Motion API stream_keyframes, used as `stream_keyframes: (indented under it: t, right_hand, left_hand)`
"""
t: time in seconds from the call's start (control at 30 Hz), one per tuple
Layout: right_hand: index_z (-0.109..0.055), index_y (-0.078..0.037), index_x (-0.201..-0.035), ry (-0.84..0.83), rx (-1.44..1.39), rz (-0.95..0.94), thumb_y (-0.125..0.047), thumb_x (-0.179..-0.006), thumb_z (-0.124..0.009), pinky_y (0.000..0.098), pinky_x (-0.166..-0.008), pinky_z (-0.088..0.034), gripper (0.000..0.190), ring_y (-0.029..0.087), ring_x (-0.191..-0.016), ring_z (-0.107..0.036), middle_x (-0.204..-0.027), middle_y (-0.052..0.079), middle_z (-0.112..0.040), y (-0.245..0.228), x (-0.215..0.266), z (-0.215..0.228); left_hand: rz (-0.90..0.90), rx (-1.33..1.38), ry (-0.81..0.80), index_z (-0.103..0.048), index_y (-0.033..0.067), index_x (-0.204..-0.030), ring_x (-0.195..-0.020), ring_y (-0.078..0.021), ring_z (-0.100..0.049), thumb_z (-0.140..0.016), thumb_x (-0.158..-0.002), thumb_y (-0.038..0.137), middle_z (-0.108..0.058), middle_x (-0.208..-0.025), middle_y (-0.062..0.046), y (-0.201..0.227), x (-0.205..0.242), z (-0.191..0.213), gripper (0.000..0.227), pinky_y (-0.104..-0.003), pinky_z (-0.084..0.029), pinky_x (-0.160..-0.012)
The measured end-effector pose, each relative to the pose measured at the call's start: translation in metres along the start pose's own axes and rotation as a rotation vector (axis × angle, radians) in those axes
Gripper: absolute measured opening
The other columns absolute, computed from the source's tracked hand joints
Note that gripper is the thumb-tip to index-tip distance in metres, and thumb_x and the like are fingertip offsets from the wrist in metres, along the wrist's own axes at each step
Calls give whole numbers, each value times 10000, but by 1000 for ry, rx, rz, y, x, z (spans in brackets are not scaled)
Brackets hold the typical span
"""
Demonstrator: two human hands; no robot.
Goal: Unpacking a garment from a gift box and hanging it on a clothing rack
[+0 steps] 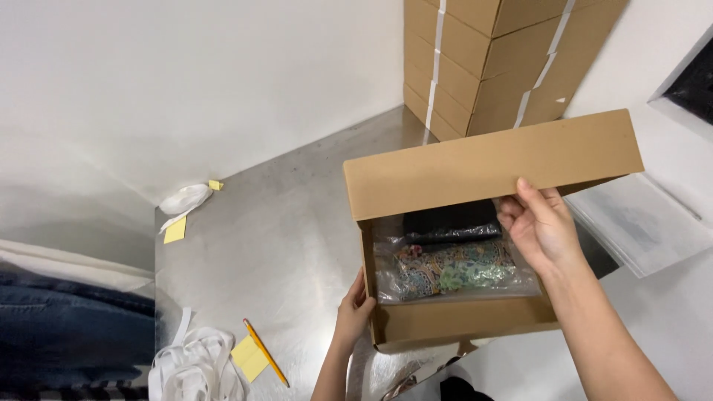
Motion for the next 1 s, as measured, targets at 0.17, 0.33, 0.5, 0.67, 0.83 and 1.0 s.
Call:
stream_keyframes:
  t: [0.17,0.33,0.5,0.67,0.83,1.0]
  right_hand:
    - [-675,-240,-1139,17,-38,126,-221,-994,-743,355,-861,-612,162,148,-1025,-717,-1170,-16,-760,-12,-48,-11]
    - [-664,-267,-1036,14,-82,134,-268,-979,-763,471,-983,-637,114,151,-1108,-704,-1093,-53,-732,-34,-110,-24]
    - [-498,-234,-1514,-39,46,30,-388,-1019,-535,463,-1012,-532,520,276,-1325,-622,-1610,54,-572,-40,-164,-36]
    - [-401,-240,-1621,9,130,-102,-322,-979,-565,502,-1109,-504,668,272,-1426,-555,-1693,-34,-413,-39,-194,-30]
    - [-205,-304,-1701,-72,260,-177,-345,-985,-535,547,-1173,-438,789,264,-1572,-388,-1801,-157,-132,-8,-213,3]
    - [-250,-261,-1689,-116,476,-155,-249,-1030,-514,465,-1178,-439,710,253,-1583,-372,-1807,-17,-153,-6,-174,10]
  left_hand:
    - [-9,-23,-23,-348,262,-1667,-1517,-182,-541,-553,-947,0,-444,-1711,28,-13,-18,5,794,-352,-536,-1184]
    - [26,204,-12,-389,156,-1658,-1498,-175,-553,-545,-1004,-61,-506,-1687,-5,-7,-46,1,708,-326,-429,-1242]
    - [-35,-91,324,-703,333,-1488,-1166,-34,-753,-695,-942,180,-839,-1367,78,-57,-122,19,567,-154,-499,-1043]
    - [26,-494,388,-514,442,-1566,-1252,-199,-755,-460,-1033,442,-751,-1414,57,-35,-140,2,536,-316,-588,-1043]
    - [-255,-773,310,-222,133,-1667,-1566,-326,-315,-491,-1082,236,-296,-1698,-159,18,-94,-25,652,-473,-313,-1295]
    - [-906,-1474,184,-390,67,-1617,-1452,-317,-479,-638,-1027,561,-605,-1481,-161,14,-78,-55,808,-590,-286,-1203]
Point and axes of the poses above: each hand's wrist, its own x-axis away from the middle knuckle, its own z-axis out of the back of the hand, y = z × x, the point moved 4 cm from there along -x, towards the middle knuckle
